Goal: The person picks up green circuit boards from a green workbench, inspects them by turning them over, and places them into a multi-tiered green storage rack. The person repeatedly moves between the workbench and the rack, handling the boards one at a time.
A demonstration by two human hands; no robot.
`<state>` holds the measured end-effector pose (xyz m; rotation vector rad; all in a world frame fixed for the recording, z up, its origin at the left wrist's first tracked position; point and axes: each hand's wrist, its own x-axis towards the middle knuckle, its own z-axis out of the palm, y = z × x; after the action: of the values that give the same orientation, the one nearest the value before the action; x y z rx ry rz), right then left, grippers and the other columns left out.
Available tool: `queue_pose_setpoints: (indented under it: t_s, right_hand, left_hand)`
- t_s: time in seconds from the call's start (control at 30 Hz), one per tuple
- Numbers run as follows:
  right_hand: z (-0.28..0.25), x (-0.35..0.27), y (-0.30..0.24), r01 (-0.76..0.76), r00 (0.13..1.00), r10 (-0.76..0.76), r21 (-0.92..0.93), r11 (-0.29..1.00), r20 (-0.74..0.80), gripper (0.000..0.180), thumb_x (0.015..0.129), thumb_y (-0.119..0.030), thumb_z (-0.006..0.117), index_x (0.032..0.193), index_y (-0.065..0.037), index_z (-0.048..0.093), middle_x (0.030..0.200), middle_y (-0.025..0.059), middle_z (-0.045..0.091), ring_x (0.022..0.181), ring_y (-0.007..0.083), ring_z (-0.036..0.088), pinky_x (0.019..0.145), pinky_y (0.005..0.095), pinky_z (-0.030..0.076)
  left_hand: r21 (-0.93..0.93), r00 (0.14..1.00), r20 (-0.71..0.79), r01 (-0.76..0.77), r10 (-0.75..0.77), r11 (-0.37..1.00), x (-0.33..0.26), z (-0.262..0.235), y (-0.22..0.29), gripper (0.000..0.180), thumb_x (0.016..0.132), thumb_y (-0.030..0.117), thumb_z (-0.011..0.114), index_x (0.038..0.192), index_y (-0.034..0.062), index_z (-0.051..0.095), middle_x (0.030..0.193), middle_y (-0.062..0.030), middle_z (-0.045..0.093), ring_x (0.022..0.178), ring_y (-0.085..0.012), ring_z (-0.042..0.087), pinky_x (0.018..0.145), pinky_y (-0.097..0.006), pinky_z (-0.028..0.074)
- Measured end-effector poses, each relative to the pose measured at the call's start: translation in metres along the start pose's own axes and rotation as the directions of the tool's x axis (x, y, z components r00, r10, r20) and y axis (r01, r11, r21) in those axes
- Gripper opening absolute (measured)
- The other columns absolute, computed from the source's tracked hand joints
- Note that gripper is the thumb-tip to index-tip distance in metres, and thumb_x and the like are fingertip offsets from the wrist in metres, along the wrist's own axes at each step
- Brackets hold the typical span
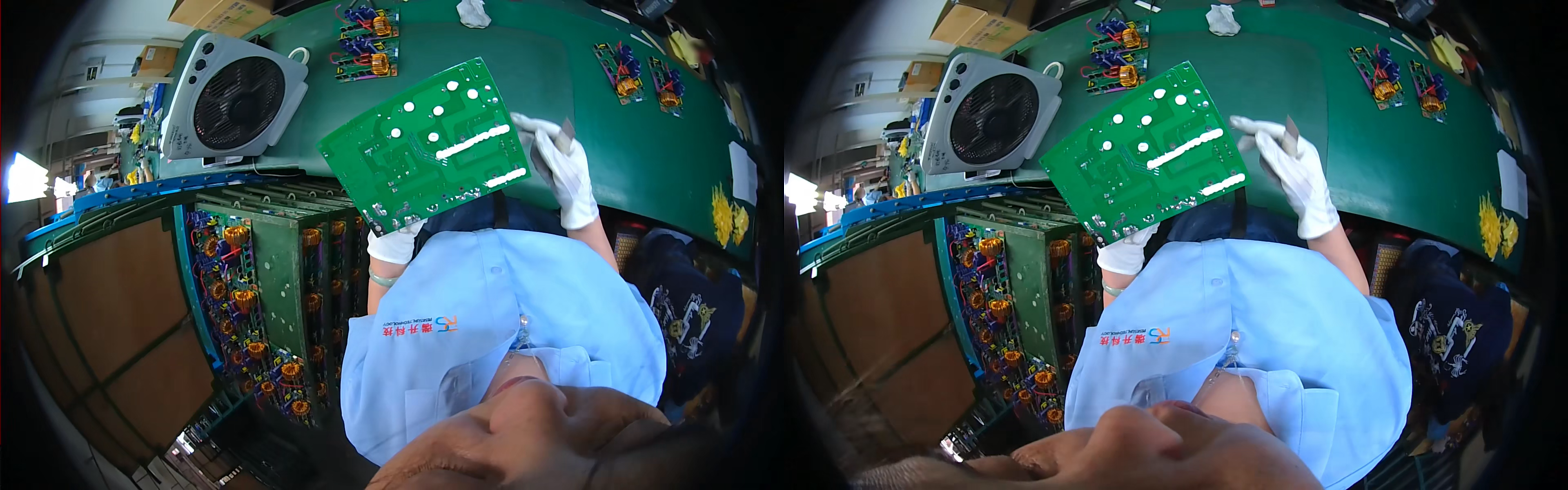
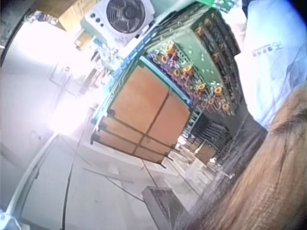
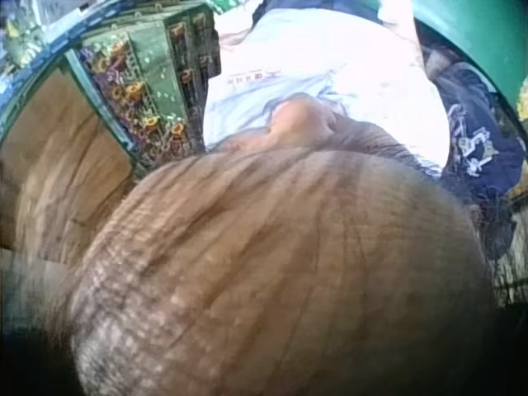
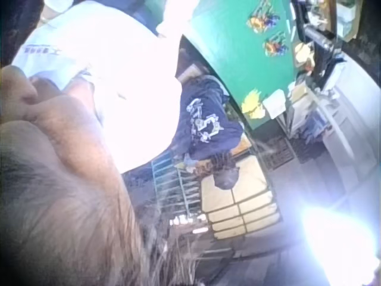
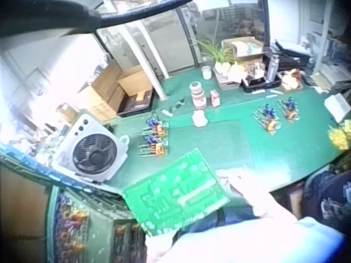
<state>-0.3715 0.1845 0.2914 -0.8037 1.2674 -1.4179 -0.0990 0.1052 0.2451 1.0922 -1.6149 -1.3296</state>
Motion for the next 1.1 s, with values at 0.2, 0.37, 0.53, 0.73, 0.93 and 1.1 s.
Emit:
queue_pose_setpoints:
  t_s: [0.2,0.37,0.53,0.73,0.93,1.1]
  right_hand:
    - [0.000,-0.030,0.012,0.065,0.994,-0.071,0.081,0.995,0.085,0.033,0.097,-0.002,0.055,0.130,-0.001,0.060,0.127,0.0094,0.061,0.100,0.0100,0.058,0.088,0.0218,0.045]
    - [-0.005,-0.033,0.011,0.086,0.990,-0.085,-0.008,0.996,0.115,0.034,0.096,0.001,0.055,0.130,0.001,0.059,0.125,0.0092,0.061,0.106,0.0106,0.056,0.091,0.0222,0.043]
    - [-0.005,-0.044,0.018,0.092,0.993,-0.091,-0.008,0.996,0.075,0.034,0.096,-0.001,0.057,0.129,0.000,0.061,0.117,0.0055,0.064,0.079,0.0036,0.052,0.067,0.0173,0.041]
    - [-0.006,-0.040,0.025,-0.003,0.998,0.005,-0.032,0.999,0.061,0.035,0.096,-0.008,0.059,0.131,-0.002,0.060,0.121,0.0050,0.065,0.063,0.0000,0.043,0.053,0.0171,0.034]
    - [0.008,-0.038,0.006,-0.037,0.997,0.025,-0.169,0.985,-0.070,0.039,0.101,-0.022,0.054,0.134,-0.003,0.057,0.104,0.0003,0.067,0.061,0.0005,0.039,0.054,0.0166,0.032]
    - [-0.001,-0.034,0.012,0.184,0.983,-0.185,-0.077,0.980,-0.011,0.049,0.103,-0.039,0.045,0.137,-0.003,0.052,0.082,-0.0016,0.052,0.071,0.0055,0.045,0.067,0.0196,0.039]
  left_hand:
    - [-0.001,0.999,-0.037,-0.015,0.015,1.000,-0.003,0.002,0.003,0.027,0.090,0.013,0.063,0.117,0.0103,0.062,0.113,-0.0056,0.063,0.100,-0.0195,0.058,0.084,-0.034,0.047]
    - [-0.008,0.998,-0.059,-0.017,0.017,1.000,-0.005,0.001,0.006,0.024,0.090,0.011,0.062,0.114,0.0095,0.062,0.109,-0.0054,0.063,0.096,-0.0183,0.058,0.081,-0.033,0.047]
    - [-0.020,0.997,-0.067,-0.032,0.031,0.999,-0.008,0.002,0.011,0.022,0.090,0.010,0.062,0.112,0.0086,0.062,0.106,-0.0052,0.064,0.092,-0.0171,0.058,0.078,-0.031,0.047]
    - [-0.004,0.993,-0.113,-0.031,0.030,1.000,-0.016,0.001,0.008,0.019,0.090,0.008,0.062,0.109,0.0077,0.063,0.102,-0.0049,0.064,0.088,-0.0156,0.058,0.074,-0.029,0.046]
    - [-0.016,0.991,-0.130,-0.037,0.035,0.999,-0.019,0.001,0.012,0.016,0.090,0.006,0.062,0.106,0.0067,0.063,0.098,-0.0047,0.064,0.083,-0.0141,0.058,0.069,-0.028,0.046]
    - [-0.025,0.993,-0.103,-0.058,0.055,0.998,-0.016,0.012,0.019,0.013,0.090,0.004,0.061,0.103,0.0059,0.063,0.095,-0.0045,0.064,0.079,-0.0129,0.058,0.066,-0.026,0.046]
